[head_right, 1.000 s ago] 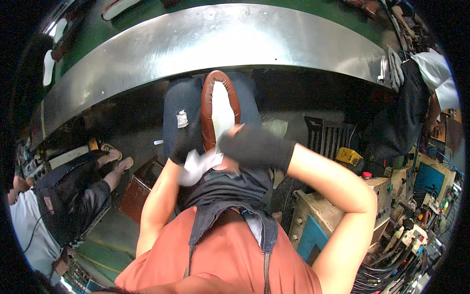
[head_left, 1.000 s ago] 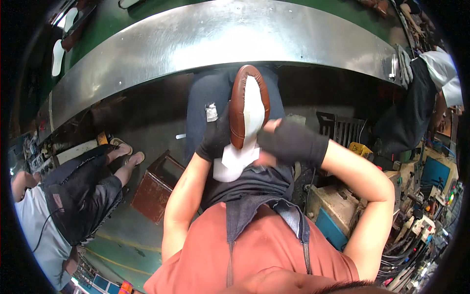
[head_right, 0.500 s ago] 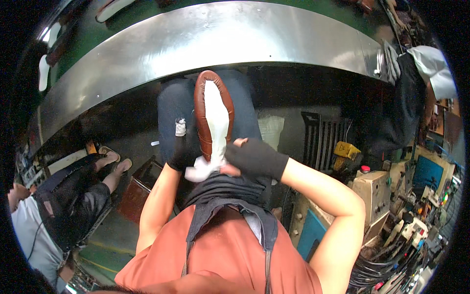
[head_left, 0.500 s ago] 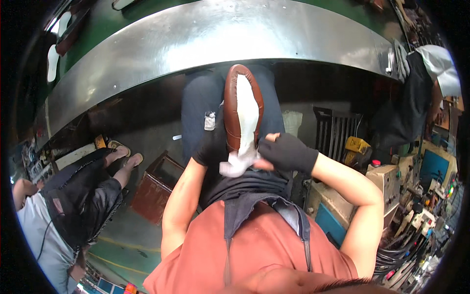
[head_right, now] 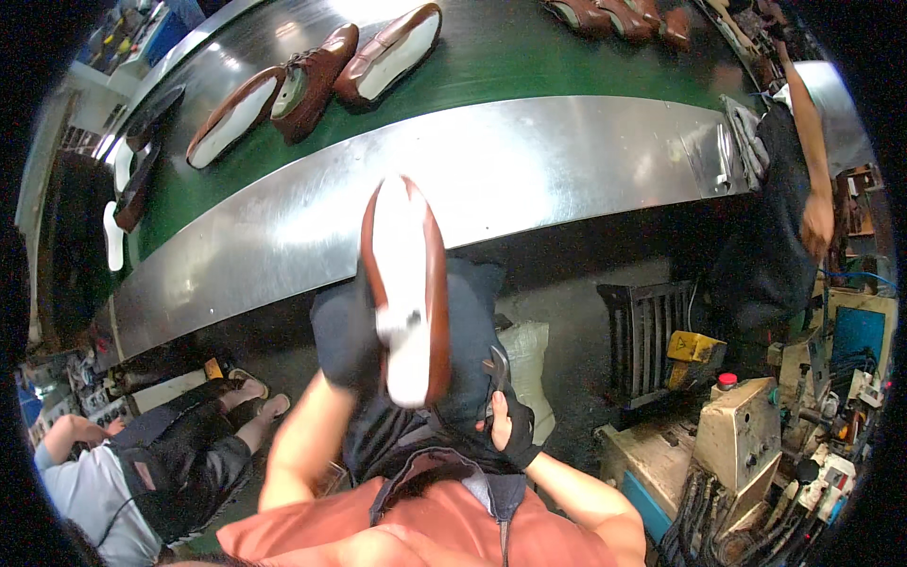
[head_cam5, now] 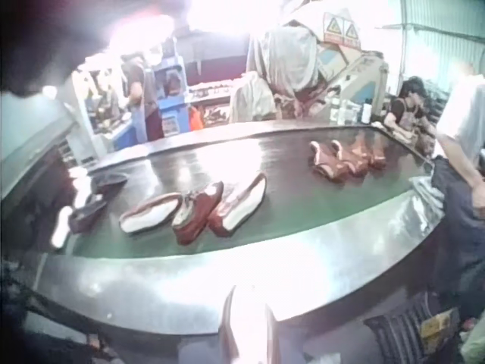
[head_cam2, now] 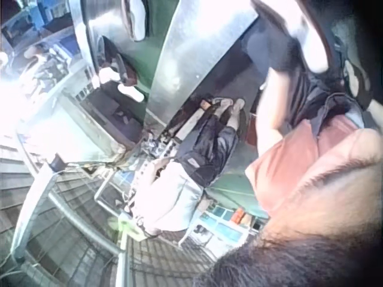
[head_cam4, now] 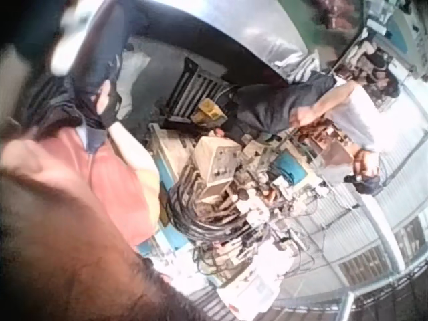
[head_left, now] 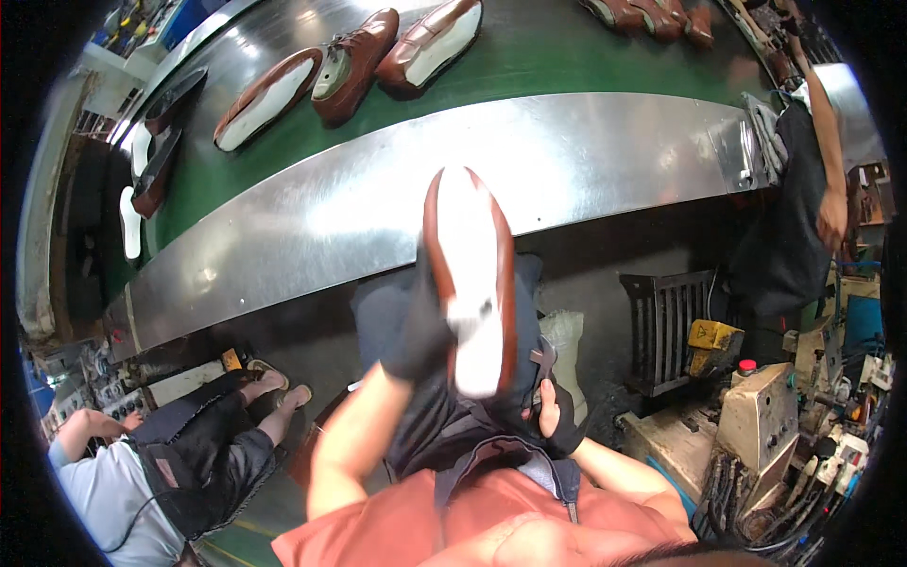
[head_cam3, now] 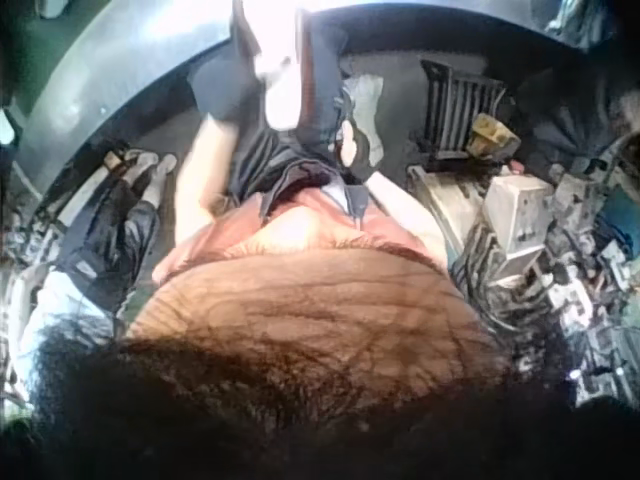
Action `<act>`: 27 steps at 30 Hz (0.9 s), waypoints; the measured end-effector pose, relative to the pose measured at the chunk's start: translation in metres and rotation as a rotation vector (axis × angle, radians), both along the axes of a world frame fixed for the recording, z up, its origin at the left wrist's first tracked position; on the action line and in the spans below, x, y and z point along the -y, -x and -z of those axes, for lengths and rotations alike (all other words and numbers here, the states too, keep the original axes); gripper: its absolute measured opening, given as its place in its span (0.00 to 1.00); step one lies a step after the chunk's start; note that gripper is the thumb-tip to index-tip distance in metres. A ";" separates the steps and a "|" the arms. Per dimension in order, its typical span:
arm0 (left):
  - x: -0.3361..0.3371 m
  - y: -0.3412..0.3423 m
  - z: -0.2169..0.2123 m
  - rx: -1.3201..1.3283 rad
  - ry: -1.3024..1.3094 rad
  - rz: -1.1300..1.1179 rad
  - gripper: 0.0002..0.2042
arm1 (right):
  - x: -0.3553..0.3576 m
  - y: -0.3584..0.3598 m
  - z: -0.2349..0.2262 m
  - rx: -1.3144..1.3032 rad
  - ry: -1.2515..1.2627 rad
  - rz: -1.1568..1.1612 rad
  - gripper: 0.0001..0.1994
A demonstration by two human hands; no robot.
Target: The person uses a curved metal tool to scrape and trim the white sole of a brown shoe held on their lap. They repeatedly pick up shoes from a nearby conveyor belt, perform the trimming action, and place the shoes back on the belt.
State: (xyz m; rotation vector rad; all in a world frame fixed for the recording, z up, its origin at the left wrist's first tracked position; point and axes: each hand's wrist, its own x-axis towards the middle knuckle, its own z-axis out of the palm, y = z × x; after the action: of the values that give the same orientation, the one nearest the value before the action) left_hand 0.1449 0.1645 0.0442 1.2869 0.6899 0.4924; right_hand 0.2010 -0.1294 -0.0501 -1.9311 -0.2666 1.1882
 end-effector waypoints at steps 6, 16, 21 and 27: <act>-0.159 -0.177 -0.028 0.280 -0.051 0.138 0.27 | -0.011 -0.019 0.009 -0.143 -0.058 -0.046 0.28; -0.209 -0.188 0.010 -0.250 -1.401 -0.151 0.25 | -0.015 -0.031 -0.004 -0.171 -0.169 -0.079 0.25; -0.289 -0.154 0.057 -0.670 -1.231 -0.386 0.39 | -0.034 -0.036 -0.034 -0.104 -0.141 -0.132 0.25; -0.219 -0.191 0.043 -0.851 -0.758 -0.430 0.46 | -0.012 -0.027 0.025 -0.215 -0.186 -0.050 0.25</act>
State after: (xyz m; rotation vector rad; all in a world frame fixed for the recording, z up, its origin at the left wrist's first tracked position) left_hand 0.3363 0.3834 0.0012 2.1066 1.6134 0.5714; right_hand 0.2275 -0.1179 -0.0747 -1.6306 -0.3009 1.3424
